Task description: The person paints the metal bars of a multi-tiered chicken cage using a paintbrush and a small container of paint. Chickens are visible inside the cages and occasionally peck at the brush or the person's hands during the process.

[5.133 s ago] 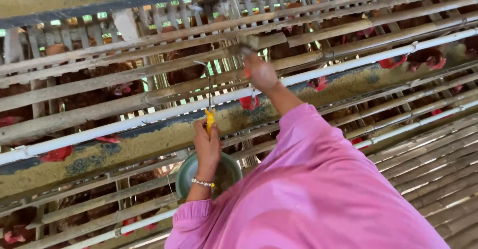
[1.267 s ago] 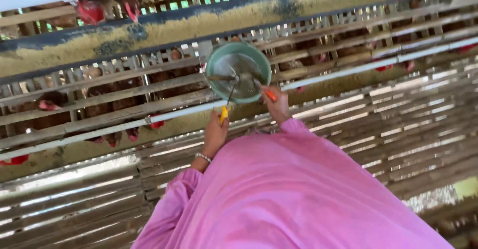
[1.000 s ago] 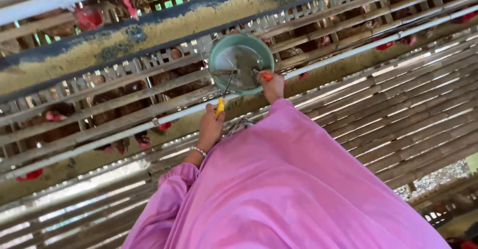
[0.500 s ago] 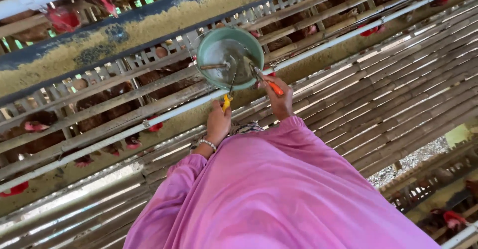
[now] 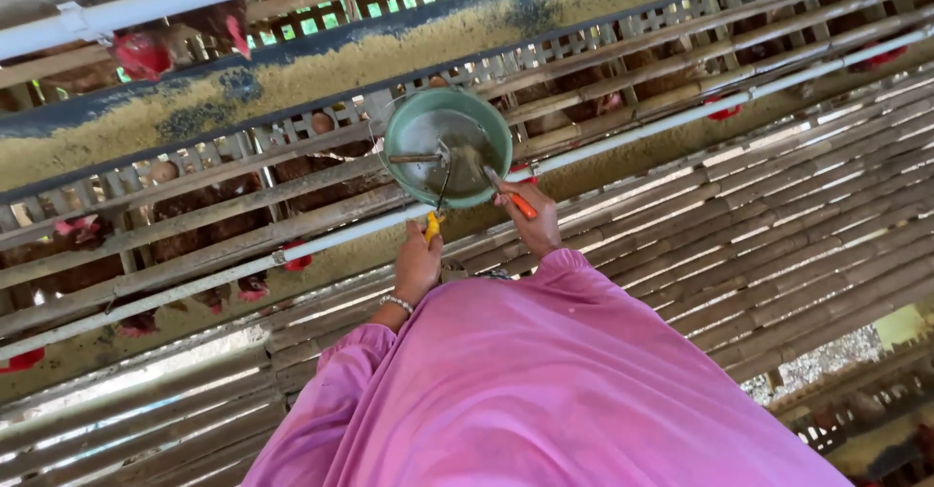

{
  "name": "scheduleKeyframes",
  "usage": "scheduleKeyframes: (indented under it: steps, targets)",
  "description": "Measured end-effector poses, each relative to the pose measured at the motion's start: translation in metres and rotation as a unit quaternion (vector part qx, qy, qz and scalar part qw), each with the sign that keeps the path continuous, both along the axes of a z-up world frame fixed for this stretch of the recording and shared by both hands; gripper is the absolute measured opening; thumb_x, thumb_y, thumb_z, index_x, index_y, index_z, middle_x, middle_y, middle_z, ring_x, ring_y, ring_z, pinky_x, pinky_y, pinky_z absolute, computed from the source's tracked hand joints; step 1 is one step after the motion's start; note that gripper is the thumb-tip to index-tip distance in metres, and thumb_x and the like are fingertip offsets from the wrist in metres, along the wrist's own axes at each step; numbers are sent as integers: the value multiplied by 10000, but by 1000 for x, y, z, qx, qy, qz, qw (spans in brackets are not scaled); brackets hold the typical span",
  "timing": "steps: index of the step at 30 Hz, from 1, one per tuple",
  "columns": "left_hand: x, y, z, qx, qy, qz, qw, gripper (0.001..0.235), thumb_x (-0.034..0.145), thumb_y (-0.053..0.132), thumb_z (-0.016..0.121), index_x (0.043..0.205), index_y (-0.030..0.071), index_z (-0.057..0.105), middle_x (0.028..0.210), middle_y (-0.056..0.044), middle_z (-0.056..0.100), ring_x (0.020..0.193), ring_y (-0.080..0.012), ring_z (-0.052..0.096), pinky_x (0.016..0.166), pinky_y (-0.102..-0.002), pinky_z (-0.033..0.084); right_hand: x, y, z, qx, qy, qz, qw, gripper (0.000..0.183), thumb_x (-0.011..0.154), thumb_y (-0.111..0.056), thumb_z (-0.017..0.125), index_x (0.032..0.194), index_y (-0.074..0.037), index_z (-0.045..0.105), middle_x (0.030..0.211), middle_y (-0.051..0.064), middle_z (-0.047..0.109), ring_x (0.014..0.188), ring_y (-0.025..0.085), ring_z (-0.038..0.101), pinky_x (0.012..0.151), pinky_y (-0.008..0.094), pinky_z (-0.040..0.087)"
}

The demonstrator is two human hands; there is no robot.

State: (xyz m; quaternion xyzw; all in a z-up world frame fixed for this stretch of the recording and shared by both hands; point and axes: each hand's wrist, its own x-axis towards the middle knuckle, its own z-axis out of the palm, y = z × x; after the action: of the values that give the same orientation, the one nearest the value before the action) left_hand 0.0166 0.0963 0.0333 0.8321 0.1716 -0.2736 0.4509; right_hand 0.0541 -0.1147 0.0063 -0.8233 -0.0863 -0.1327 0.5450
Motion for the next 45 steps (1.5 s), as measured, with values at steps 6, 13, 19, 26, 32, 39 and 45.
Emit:
scheduleKeyframes:
  steps: [6, 13, 19, 26, 32, 39, 45]
  targets:
    - [3, -5, 23, -5, -1, 11, 1000, 360, 935, 306, 436, 1206, 70, 417, 1090, -296, 614, 1086, -431, 579, 903, -488, 476, 2, -5, 27, 8, -22, 1, 1000, 140, 856, -54, 673, 990, -71, 712, 951, 118, 690, 865, 277, 671, 786, 354, 508]
    - [12, -8, -11, -4, -16, 42, 999, 348, 930, 304, 466, 1192, 82, 414, 1102, -274, 616, 1097, -405, 582, 904, -475, 482, 13, -14, -16, -48, -10, 55, 997, 176, 819, -46, 693, 989, -84, 715, 946, 120, 693, 875, 326, 660, 774, 395, 516]
    - [17, -9, -24, -2, -18, 45, 999, 338, 933, 315, 455, 1182, 88, 427, 1053, -251, 637, 1037, -387, 620, 841, -455, 511, 12, -16, -8, -44, -43, 54, 997, 238, 835, -10, 644, 1055, -77, 708, 959, 149, 688, 848, 351, 665, 742, 401, 522]
    - [13, -7, -10, -11, -39, 49, 998, 315, 941, 270, 450, 1165, 48, 435, 971, -260, 647, 945, -407, 644, 780, -468, 513, 7, -16, 53, -24, -58, 27, 998, 202, 836, -21, 666, 1032, -60, 700, 950, 141, 690, 859, 308, 672, 747, 384, 518]
    - [4, 2, -3, -35, -79, 87, 992, 324, 933, 258, 477, 1160, 30, 441, 832, -242, 646, 783, -392, 663, 707, -468, 503, 15, -17, 124, 3, -142, 50, 989, 173, 832, -9, 683, 1002, 27, 683, 949, 184, 684, 863, 328, 674, 771, 386, 521]
    - [12, 2, -12, -25, -68, 91, 993, 312, 947, 240, 466, 1171, 23, 448, 892, -255, 649, 835, -376, 672, 712, -419, 523, 44, -12, -21, -78, -105, 74, 989, 121, 809, 4, 688, 929, -15, 698, 894, 141, 691, 834, 345, 666, 725, 407, 527]
    - [14, 9, 15, -43, -65, 124, 989, 374, 949, 254, 465, 1228, 7, 428, 1038, -325, 606, 1008, -472, 597, 835, -502, 472, 29, 3, 62, -65, -116, 61, 989, 149, 844, -9, 662, 987, -31, 697, 969, 124, 685, 919, 323, 665, 795, 376, 522]
